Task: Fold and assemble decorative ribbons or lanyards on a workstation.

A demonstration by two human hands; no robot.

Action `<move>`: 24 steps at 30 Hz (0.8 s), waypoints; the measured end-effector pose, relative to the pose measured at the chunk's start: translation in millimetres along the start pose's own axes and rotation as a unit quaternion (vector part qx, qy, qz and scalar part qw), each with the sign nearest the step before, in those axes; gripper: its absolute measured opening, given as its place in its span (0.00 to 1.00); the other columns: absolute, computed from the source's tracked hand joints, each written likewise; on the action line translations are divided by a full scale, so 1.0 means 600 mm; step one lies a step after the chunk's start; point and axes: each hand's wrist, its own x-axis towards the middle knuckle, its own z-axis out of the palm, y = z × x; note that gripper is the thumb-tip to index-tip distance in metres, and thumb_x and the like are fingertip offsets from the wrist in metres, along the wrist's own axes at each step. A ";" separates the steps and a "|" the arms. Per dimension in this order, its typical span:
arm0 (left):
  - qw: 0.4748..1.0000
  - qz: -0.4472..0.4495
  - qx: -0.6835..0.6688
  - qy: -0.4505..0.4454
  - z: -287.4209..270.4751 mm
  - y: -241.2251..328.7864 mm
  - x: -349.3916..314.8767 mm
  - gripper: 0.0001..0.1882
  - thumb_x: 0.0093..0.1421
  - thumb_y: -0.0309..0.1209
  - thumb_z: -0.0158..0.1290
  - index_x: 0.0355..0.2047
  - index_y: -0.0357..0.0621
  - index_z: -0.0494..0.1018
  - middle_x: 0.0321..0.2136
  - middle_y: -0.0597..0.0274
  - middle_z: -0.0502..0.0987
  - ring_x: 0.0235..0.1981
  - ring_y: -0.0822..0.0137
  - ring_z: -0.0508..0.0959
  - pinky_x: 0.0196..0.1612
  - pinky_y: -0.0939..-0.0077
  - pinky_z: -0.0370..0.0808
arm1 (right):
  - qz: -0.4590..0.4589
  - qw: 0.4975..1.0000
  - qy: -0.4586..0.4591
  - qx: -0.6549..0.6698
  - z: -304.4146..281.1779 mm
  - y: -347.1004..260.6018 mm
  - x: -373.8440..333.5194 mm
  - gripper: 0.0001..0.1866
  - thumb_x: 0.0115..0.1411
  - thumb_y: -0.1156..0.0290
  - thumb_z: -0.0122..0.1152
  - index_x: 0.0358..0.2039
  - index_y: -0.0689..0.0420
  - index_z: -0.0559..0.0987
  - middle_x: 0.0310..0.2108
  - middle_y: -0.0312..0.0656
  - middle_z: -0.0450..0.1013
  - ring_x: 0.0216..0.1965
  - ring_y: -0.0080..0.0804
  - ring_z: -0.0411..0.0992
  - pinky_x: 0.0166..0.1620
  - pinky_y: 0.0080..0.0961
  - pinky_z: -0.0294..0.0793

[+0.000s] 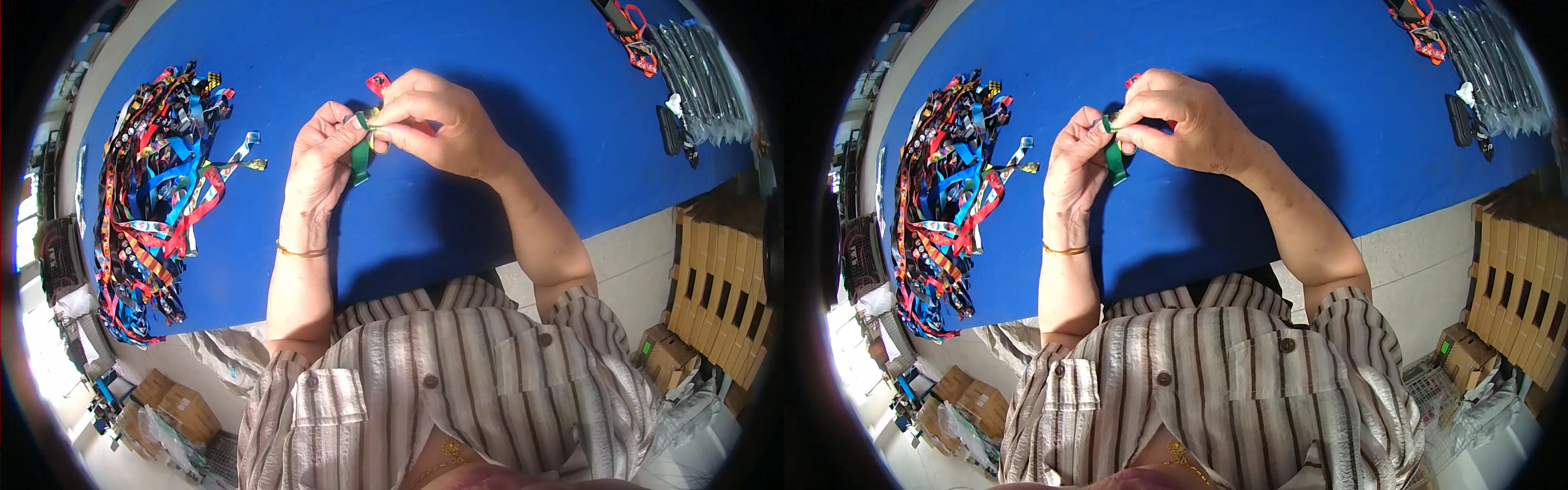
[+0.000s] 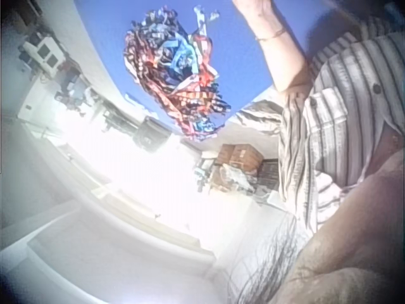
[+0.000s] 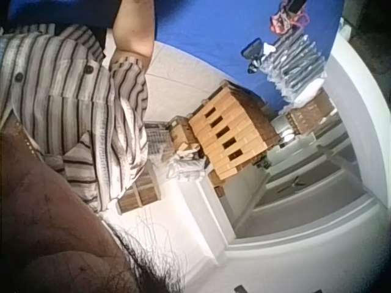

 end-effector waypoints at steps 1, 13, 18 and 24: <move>1.000 -0.010 -0.029 0.003 -0.001 0.001 0.000 0.04 0.64 0.23 0.53 0.34 0.37 0.69 0.30 0.51 0.80 0.31 0.60 0.83 0.38 0.71 0.81 | -0.004 1.000 -0.003 0.014 0.000 0.004 -0.001 0.06 0.54 0.80 0.66 0.32 0.58 0.81 0.36 0.37 0.75 0.34 0.23 0.76 0.38 0.18 0.76; 0.999 -0.020 0.041 0.007 -0.004 -0.001 -0.003 0.07 0.60 0.20 0.57 0.30 0.42 0.68 0.30 0.58 0.78 0.33 0.68 0.78 0.41 0.76 0.74 | 0.016 0.996 -0.086 0.000 -0.007 0.001 -0.003 0.07 0.52 0.78 0.67 0.31 0.58 0.78 0.48 0.44 0.76 0.49 0.40 0.75 0.54 0.33 0.72; 0.998 -0.004 0.059 -0.002 0.008 0.005 -0.005 0.09 0.59 0.16 0.57 0.27 0.41 0.69 0.30 0.55 0.81 0.31 0.70 0.79 0.37 0.79 0.75 | 0.089 0.985 -0.129 0.066 -0.009 -0.003 0.001 0.11 0.52 0.78 0.68 0.34 0.58 0.74 0.41 0.43 0.76 0.46 0.36 0.74 0.50 0.32 0.72; 0.995 0.003 0.102 -0.007 0.009 0.010 -0.007 0.11 0.59 0.17 0.58 0.30 0.43 0.66 0.31 0.57 0.79 0.33 0.71 0.78 0.41 0.79 0.74 | 0.108 0.985 -0.098 0.087 -0.008 -0.005 0.000 0.14 0.52 0.75 0.68 0.36 0.59 0.72 0.32 0.40 0.73 0.35 0.29 0.73 0.43 0.27 0.72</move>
